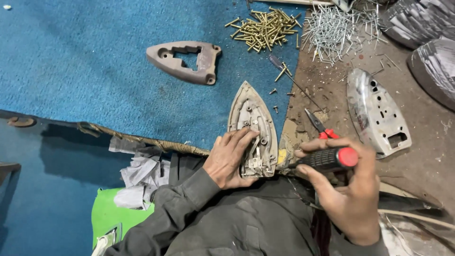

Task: Assembling or repairing an electric iron by manipulating internal components and using hand tools like a screwdriver and pliers.

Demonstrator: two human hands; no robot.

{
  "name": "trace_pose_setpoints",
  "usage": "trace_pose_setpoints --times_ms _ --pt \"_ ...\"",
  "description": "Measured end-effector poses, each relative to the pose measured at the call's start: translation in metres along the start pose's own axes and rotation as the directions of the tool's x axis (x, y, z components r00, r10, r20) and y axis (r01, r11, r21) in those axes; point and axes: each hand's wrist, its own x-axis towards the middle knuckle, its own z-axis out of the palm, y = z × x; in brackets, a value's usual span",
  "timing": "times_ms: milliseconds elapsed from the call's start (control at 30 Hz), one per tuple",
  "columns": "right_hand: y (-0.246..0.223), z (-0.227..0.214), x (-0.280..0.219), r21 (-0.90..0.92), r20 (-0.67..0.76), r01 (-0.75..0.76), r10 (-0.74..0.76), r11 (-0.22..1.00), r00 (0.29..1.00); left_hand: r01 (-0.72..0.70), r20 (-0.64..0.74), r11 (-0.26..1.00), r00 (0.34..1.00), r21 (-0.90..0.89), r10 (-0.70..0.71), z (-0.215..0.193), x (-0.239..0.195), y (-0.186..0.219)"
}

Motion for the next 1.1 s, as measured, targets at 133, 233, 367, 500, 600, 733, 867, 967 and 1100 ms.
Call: trace_pose_setpoints --times_ms 133,233,367,500,600,733,867,967,1100 --pt "0.021 -0.036 0.036 -0.438 0.151 0.038 0.031 0.898 0.988 0.03 -0.017 0.999 0.999 0.012 -0.03 0.009 0.002 0.0" --pt "0.078 -0.041 0.057 -0.551 0.039 -0.186 0.248 0.813 0.968 0.089 -0.107 0.996 0.99 -0.001 -0.089 0.014 0.007 0.004" --pt "0.157 -0.04 0.042 -0.725 -0.076 0.022 -0.111 0.688 0.991 0.091 -0.228 0.993 0.968 -0.074 -0.106 0.005 0.007 0.02" --pt "0.208 -0.017 -0.016 -0.867 -0.047 0.085 -0.249 0.491 0.967 0.034 -0.381 0.999 0.923 -0.042 -0.047 0.022 -0.004 0.024" --pt "0.21 -0.022 -0.02 -0.865 -0.05 0.062 -0.21 0.497 0.976 -0.069 -0.439 0.991 0.899 -0.116 0.011 0.043 0.002 0.016" --pt "0.205 -0.045 -0.023 -0.746 -0.08 -0.04 -0.029 0.665 0.996 -0.115 -0.479 0.969 0.878 -0.218 -0.003 0.037 0.007 0.029" --pt "0.128 -0.033 -0.054 0.349 0.06 -0.621 0.644 0.702 0.763 -0.098 -0.404 0.962 0.914 -0.255 -0.014 0.033 0.005 0.034" --pt "0.137 0.021 -0.115 0.529 0.279 -0.722 0.712 0.446 0.644 -0.077 -0.396 0.942 0.916 -0.327 -0.063 0.031 0.009 0.037" --pt "0.124 0.066 -0.13 -0.117 0.17 -0.779 0.786 0.615 0.595 -0.051 -0.353 0.944 0.933 -0.325 -0.071 0.024 0.012 0.04"
